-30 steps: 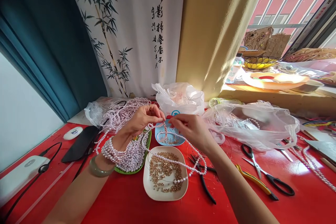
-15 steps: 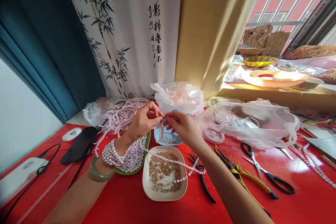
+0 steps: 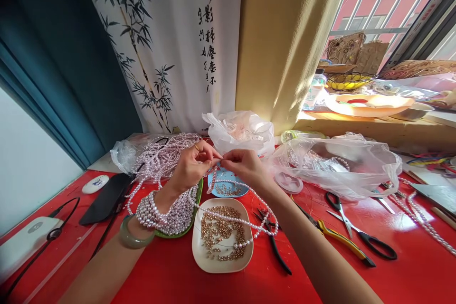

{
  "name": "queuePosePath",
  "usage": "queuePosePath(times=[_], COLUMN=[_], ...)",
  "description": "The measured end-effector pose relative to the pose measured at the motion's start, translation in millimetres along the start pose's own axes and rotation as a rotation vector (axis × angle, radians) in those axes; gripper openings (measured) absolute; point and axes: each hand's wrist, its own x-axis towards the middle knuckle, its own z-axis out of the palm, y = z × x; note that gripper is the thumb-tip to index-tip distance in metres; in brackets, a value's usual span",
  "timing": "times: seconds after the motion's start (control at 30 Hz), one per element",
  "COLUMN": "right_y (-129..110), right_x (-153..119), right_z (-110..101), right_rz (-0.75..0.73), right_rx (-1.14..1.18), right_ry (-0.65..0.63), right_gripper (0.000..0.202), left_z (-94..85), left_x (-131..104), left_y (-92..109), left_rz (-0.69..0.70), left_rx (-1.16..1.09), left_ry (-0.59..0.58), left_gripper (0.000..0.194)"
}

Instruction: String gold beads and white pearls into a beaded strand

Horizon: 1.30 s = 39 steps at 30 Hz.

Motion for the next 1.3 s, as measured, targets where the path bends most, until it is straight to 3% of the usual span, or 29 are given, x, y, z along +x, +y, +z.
queuePosePath(times=[0.13, 0.23, 0.3, 0.43, 0.53, 0.63, 0.8, 0.87, 0.97, 1.03, 1.1, 1.23, 1.3], right_y=[-4.4, -2.0, 0.5, -3.9, -10.8, -7.5, 12.0, 12.4, 4.0, -0.9, -1.1, 6.1, 6.9], right_x=[-2.8, -1.6, -0.6, -2.6, -4.2, -2.0, 0.4, -2.1, -6.9, -8.0, -7.2, -6.2, -8.2], right_z=[3.7, -0.2, -5.7, -11.2, -6.0, -0.7, -6.7, -9.4, -6.8, -2.1, 1.8, 1.2, -1.0], right_rz=[-0.244, -0.266, -0.187, 0.016, 0.018, -0.057, -0.221, -0.163, -0.042, -0.025, -0.063, -0.18, -0.171], right_rx=[-0.613, -0.808, -0.69, -0.053, 0.146, 0.009, -0.609, -0.514, -0.083, 0.073, -0.047, -0.536, -0.518], right_ry=[0.2, 0.243, 0.236, 0.022, -0.094, -0.065, 0.194, 0.168, -0.017, -0.111, -0.06, 0.217, 0.226], right_gripper=[0.012, 0.015, 0.016, 0.027, 0.025, 0.017, 0.014, 0.016, 0.023, 0.022, 0.015, 0.014, 0.021], left_z=[1.0, -0.2, -2.1, -4.5, -3.7, -2.5, -2.6, -3.1, -2.9, -2.1, -1.5, -1.9, -2.6], left_x=[0.2, 0.8, 1.3, 1.6, 1.2, 0.5, 1.1, 1.5, 1.3, 0.8, 0.4, 1.1, 2.0], left_y=[-4.8, -4.4, -2.7, -0.1, 0.3, 0.4, 0.8, 1.3, 2.0, 2.1, 1.6, -0.3, -1.0], left_rz=[-0.045, -0.052, -0.055, -0.07, -0.061, -0.062, -0.093, -0.104, -0.092, -0.069, -0.059, -0.091, -0.1], left_rx=[0.01, -0.039, -0.069, -0.069, -0.053, -0.063, -0.162, -0.167, -0.102, -0.071, -0.059, -0.081, -0.075], left_ry=[-0.016, 0.001, 0.021, 0.036, 0.029, 0.038, 0.055, 0.059, 0.057, 0.054, 0.052, 0.054, 0.058], left_gripper=[0.011, 0.011, 0.014, 0.018, 0.017, 0.018, 0.024, 0.024, 0.021, 0.019, 0.018, 0.019, 0.019])
